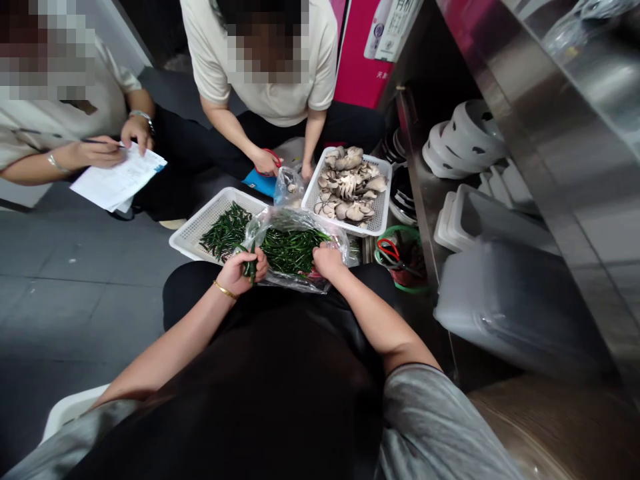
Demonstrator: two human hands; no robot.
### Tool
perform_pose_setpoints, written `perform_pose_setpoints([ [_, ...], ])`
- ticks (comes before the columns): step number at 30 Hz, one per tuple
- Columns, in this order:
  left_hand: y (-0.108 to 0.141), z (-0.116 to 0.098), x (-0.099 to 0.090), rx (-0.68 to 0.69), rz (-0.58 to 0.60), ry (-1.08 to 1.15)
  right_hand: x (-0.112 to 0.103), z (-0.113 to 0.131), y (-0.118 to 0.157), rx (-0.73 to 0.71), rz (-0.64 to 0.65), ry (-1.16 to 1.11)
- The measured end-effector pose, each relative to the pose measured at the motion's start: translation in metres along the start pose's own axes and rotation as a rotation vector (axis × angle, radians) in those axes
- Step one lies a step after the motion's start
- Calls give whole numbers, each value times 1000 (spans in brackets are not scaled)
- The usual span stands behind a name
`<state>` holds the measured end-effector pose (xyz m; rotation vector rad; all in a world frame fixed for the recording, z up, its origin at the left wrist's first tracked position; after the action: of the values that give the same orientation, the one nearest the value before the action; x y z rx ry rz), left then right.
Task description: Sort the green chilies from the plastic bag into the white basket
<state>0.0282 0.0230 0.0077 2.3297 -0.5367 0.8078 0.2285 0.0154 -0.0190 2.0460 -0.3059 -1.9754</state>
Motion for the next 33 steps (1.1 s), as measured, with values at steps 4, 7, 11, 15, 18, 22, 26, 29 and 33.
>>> perform_pose_setpoints([
  [4, 4, 10, 1, -12, 67, -100, 6, 8, -8, -58, 2, -79],
  [7, 3, 17, 2, -36, 59, -130, -2, -8, -8, -41, -33, -211],
  [11, -1, 23, -1, -60, -20, -150, -8, -32, -7, 55, -106, -478],
  [15, -4, 25, -8, -55, -185, -353, 3, -18, 2, 78, 14, -1049],
  [18, -4, 32, -1, -69, -119, -596, -2, 19, 22, -75, 117, -1265],
  [22, -4, 39, 13, -35, -21, -795, -24, 50, 46, -200, -32, -843],
  [26, -2, 28, 20, 106, -97, -906, -28, 41, 49, -139, -74, -250],
  [29, 3, 29, 16, -31, -90, -661, -19, 18, 34, -29, -20, -102],
  [33, 7, 23, 8, -70, -72, -344, -9, 11, 6, 38, -28, -125],
])
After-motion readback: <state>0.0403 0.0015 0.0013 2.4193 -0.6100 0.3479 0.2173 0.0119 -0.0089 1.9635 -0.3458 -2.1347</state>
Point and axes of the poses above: each hand's wrist, its own y-axis away from the middle knuckle, its own x-axis out of the palm, z = x × y, the point moved 6 cm from there along -y, towards the middle knuckle, and after that the axes turned 5 degrees about -z, right-handed, at the moved point
